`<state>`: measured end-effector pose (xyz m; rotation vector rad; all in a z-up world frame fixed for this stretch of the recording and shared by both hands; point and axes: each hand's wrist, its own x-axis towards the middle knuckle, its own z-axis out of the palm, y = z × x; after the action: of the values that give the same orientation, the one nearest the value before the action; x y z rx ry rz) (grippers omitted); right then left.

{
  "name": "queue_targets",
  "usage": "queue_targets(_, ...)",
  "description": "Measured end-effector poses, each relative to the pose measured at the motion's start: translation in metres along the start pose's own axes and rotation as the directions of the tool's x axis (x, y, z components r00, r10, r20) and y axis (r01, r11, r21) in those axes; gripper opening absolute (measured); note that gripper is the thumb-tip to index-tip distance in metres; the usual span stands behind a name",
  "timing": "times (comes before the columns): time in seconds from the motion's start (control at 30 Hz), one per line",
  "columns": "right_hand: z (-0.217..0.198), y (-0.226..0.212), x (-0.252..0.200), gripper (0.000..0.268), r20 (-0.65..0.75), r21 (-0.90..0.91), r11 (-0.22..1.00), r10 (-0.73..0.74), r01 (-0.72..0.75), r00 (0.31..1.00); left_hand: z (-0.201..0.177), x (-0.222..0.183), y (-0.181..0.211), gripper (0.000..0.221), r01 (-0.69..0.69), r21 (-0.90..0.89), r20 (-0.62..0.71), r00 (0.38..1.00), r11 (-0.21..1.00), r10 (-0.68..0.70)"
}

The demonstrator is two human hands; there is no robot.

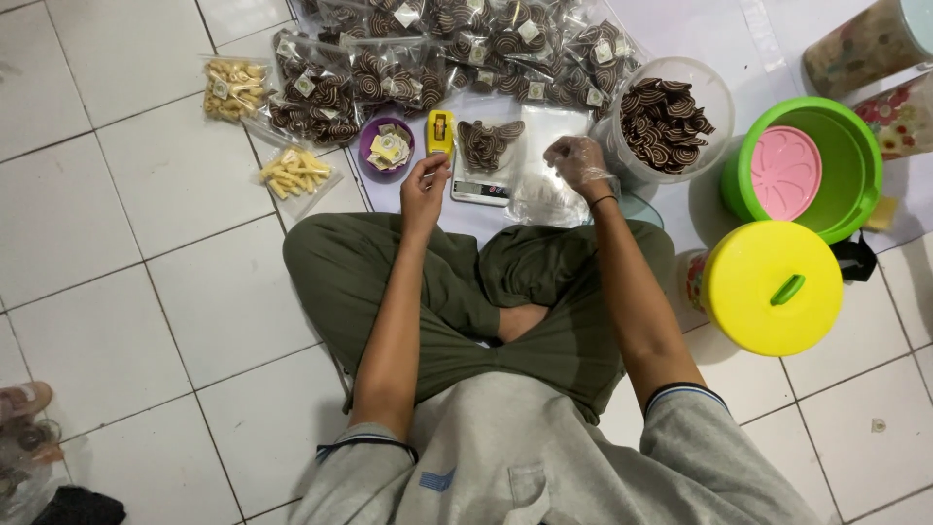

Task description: Weighing chocolate swirl cookies on a digital scale and placing them into plastic bags for packaging.

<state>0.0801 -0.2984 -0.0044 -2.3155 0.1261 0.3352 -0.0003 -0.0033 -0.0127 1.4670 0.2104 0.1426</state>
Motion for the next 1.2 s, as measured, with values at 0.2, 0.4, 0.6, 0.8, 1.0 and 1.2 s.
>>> queue_targets(0.2,-0.008,0.003,-0.002,0.021,0.11,0.052,0.994,0.087,-0.094,0.99,-0.003,0.0,-0.005,0.024,-0.005,0.016,0.025,1.0,1.0,0.005)
queue_targets(0.4,-0.011,0.03,-0.008,0.035,-0.048,0.293,0.953,0.092,-0.074,0.995,0.0,-0.002,-0.003,0.024,-0.002,0.014,0.014,1.0,1.0,0.002)
queue_targets(0.6,-0.011,0.052,0.006,0.045,0.002,0.7,0.714,0.012,-0.01,1.0,-0.003,-0.002,-0.001,0.024,0.004,0.023,0.021,1.0,1.0,-0.005)
queue_targets(0.8,-0.006,0.045,0.04,0.027,0.115,0.864,0.449,0.263,-0.227,0.958,-0.002,0.0,-0.008,0.023,-0.01,0.031,0.001,1.0,0.999,0.01)
queue_targets(1.0,0.011,0.032,0.029,0.013,-0.152,0.556,0.831,0.09,0.01,0.984,-0.007,-0.002,-0.007,0.023,0.008,0.042,-0.005,1.0,0.999,-0.008)
queue_targets(1.2,0.02,0.047,0.043,0.021,-0.322,0.049,0.996,0.082,-0.069,0.943,-0.011,0.002,-0.013,0.023,0.051,0.04,-0.04,0.998,0.998,-0.049)
